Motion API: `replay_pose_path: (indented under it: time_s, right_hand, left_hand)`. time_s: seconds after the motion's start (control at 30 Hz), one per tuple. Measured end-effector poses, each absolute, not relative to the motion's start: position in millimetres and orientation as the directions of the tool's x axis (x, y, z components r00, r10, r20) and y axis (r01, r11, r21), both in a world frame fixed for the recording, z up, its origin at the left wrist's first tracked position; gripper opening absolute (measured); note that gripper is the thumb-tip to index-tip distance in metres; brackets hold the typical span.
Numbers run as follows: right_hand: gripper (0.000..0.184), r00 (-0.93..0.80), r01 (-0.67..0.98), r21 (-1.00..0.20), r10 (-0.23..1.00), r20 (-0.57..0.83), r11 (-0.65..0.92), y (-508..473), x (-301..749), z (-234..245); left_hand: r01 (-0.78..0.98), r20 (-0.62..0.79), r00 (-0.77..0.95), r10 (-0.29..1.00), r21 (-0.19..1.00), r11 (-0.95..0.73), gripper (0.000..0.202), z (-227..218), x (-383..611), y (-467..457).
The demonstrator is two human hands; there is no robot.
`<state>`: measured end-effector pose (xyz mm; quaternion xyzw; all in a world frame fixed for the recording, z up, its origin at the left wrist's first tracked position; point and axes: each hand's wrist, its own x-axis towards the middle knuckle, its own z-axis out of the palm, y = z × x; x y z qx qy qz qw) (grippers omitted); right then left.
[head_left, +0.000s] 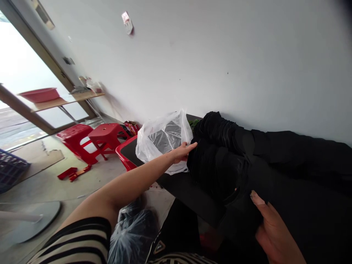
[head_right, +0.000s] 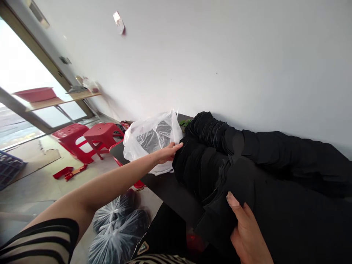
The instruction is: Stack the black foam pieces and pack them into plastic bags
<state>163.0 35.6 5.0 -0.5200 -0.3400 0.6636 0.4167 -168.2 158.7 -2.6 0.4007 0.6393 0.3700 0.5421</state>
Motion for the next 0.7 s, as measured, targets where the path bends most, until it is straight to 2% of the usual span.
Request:
replay_pose_path:
  time_s: [0.1,0.27,0.37,0.57,0.63,0.7]
  right_hand:
    - [0.042,-0.141,-0.241,-0.848,0.882,-0.45,-0.472,33,166,-2]
    - [0.043,-0.155,-0.26,-0.837,0.876,-0.457,-0.482,27,175,-17]
    - [0.046,-0.159,-0.275,-0.833,0.877,-0.453,-0.48,22,178,-16]
    - [0.048,-0.142,-0.324,-0.824,0.885,-0.444,-0.465,13,179,1]
    - [0.05,-0.13,-0.366,-0.817,0.893,-0.43,-0.446,11,179,4]
    - [0.049,-0.108,-0.393,-0.813,0.899,-0.424,-0.43,8,179,7]
  left_hand:
    - [0.241,-0.369,-0.094,0.925,0.893,0.38,0.07,2,-162,160]
    - [0.496,-0.274,-0.191,0.943,0.802,0.334,0.05,3,-164,164]
    - [0.62,-0.18,-0.251,0.951,0.724,0.301,0.056,2,-167,163]
    - [0.758,-0.017,-0.283,0.959,0.608,0.234,0.08,11,-162,152]
    - [0.795,0.048,-0.262,0.964,0.578,0.187,0.077,22,-157,145]
    - [0.818,0.148,-0.203,0.968,0.568,0.085,0.064,34,-145,133]
